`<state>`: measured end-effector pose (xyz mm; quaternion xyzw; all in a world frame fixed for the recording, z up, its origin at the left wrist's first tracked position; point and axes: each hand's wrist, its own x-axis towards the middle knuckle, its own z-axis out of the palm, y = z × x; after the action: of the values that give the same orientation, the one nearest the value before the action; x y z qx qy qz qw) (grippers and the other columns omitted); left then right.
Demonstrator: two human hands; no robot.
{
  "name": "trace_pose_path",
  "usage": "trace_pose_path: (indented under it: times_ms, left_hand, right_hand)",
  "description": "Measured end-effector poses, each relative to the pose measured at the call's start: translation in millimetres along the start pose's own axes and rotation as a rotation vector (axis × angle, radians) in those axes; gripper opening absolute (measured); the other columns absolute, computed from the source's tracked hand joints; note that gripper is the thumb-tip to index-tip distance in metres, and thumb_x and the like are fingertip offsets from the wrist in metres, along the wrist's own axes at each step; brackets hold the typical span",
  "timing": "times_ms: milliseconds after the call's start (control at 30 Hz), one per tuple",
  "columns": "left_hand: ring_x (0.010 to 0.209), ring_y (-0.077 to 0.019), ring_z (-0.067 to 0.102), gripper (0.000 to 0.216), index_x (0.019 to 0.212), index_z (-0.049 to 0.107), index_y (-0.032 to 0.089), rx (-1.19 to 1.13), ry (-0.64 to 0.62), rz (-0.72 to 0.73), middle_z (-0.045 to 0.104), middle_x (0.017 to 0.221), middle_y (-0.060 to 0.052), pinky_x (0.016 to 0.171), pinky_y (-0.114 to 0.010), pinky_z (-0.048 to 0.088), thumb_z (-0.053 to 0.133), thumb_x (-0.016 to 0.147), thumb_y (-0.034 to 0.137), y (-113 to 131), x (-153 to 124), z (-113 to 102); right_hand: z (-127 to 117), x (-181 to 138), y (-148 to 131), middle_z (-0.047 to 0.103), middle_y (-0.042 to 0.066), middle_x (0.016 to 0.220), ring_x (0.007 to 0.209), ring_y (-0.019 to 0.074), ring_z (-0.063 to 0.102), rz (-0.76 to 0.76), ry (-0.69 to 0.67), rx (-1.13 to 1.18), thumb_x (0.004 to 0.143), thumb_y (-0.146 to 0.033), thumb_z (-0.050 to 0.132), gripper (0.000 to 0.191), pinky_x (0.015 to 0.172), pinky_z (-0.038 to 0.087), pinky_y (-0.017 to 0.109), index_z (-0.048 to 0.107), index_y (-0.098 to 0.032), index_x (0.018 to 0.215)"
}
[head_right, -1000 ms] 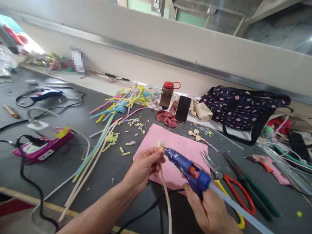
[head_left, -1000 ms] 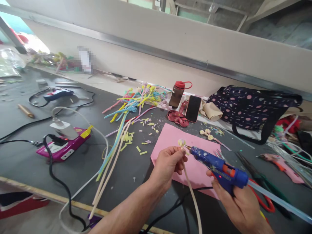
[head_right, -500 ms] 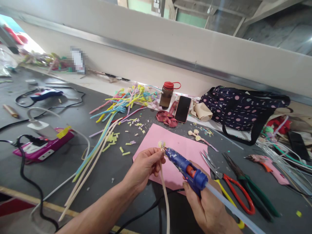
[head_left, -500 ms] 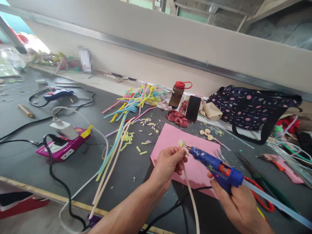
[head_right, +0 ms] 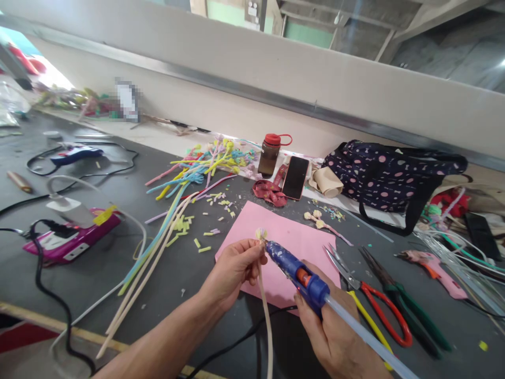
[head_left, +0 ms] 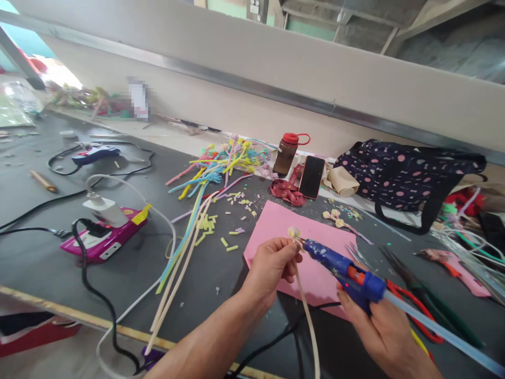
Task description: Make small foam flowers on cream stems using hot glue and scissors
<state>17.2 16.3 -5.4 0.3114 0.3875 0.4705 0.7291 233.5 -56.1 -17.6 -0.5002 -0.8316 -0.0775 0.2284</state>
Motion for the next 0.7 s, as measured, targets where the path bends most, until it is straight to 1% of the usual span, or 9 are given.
trace_pose_path:
  times_ms: [100, 233, 433, 500, 633, 700]
  left_hand:
    - [0.035, -0.0035, 0.039, 0.023, 0.062, 0.056, 0.013, 0.011, 0.006, -0.002, 0.051, 0.047, 0.003, 0.035, -0.014, 0.033, 0.062, 0.074, 0.032, 1.3, -0.3, -0.3]
    - [0.034, -0.0033, 0.040, 0.023, 0.062, 0.056, 0.013, 0.009, 0.004, -0.003, 0.052, 0.048, 0.003, 0.035, -0.015, 0.033, 0.062, 0.074, 0.032, 1.4, -0.6, 0.1]
    - [0.035, -0.0030, 0.041, 0.023, 0.064, 0.057, 0.013, 0.001, 0.001, -0.011, 0.056, 0.055, 0.002, 0.035, -0.015, 0.033, 0.065, 0.071, 0.033, -1.3, 0.7, 0.5]
    - [0.035, -0.0032, 0.041, 0.023, 0.064, 0.057, 0.013, 0.004, 0.003, -0.012, 0.056, 0.054, 0.002, 0.035, -0.015, 0.034, 0.065, 0.070, 0.033, -1.2, 1.2, 0.3]
    - [0.034, -0.0036, 0.041, 0.022, 0.062, 0.057, 0.013, 0.004, 0.011, -0.011, 0.054, 0.049, 0.002, 0.035, -0.016, 0.033, 0.066, 0.069, 0.033, 0.0, 1.4, -0.2]
    - [0.033, -0.0037, 0.040, 0.023, 0.062, 0.057, 0.013, 0.007, 0.015, -0.012, 0.053, 0.047, 0.003, 0.035, -0.016, 0.033, 0.066, 0.069, 0.033, 0.1, 1.2, -0.3]
  right_hand:
    - [0.4, -0.1, 0.5, 0.069, 0.007, 0.094, 0.086, 0.0243, 0.067, 0.002, 0.011, 0.008, 0.086, -0.036, 0.050, 0.027, 0.074, 0.055, 0.033, 0.063, -0.023, 0.105]
    - [0.3, -0.4, 0.9, 0.068, 0.007, 0.097, 0.086, 0.0236, 0.066, -0.063, 0.001, 0.002, 0.086, -0.034, 0.050, 0.028, 0.077, 0.054, 0.033, 0.061, -0.021, 0.108]
    - [-1.4, 3.2, -3.7, 0.068, 0.008, 0.098, 0.088, 0.0240, 0.066, 0.003, 0.012, 0.035, 0.085, -0.033, 0.052, 0.026, 0.077, 0.054, 0.032, 0.060, -0.020, 0.107]
    - [-1.1, 4.2, -5.5, 0.068, 0.008, 0.099, 0.090, 0.0249, 0.066, 0.026, 0.012, 0.047, 0.084, -0.033, 0.053, 0.028, 0.076, 0.054, 0.033, 0.058, -0.020, 0.108]
    - [1.1, 0.8, -4.7, 0.067, 0.009, 0.101, 0.093, 0.0254, 0.065, 0.059, 0.009, 0.055, 0.084, -0.033, 0.054, 0.037, 0.079, 0.054, 0.035, 0.052, -0.019, 0.118]
    - [1.8, -2.3, -1.9, 0.067, 0.009, 0.099, 0.092, 0.0255, 0.065, 0.032, 0.016, 0.032, 0.084, -0.032, 0.054, 0.036, 0.079, 0.054, 0.036, 0.054, -0.019, 0.117]
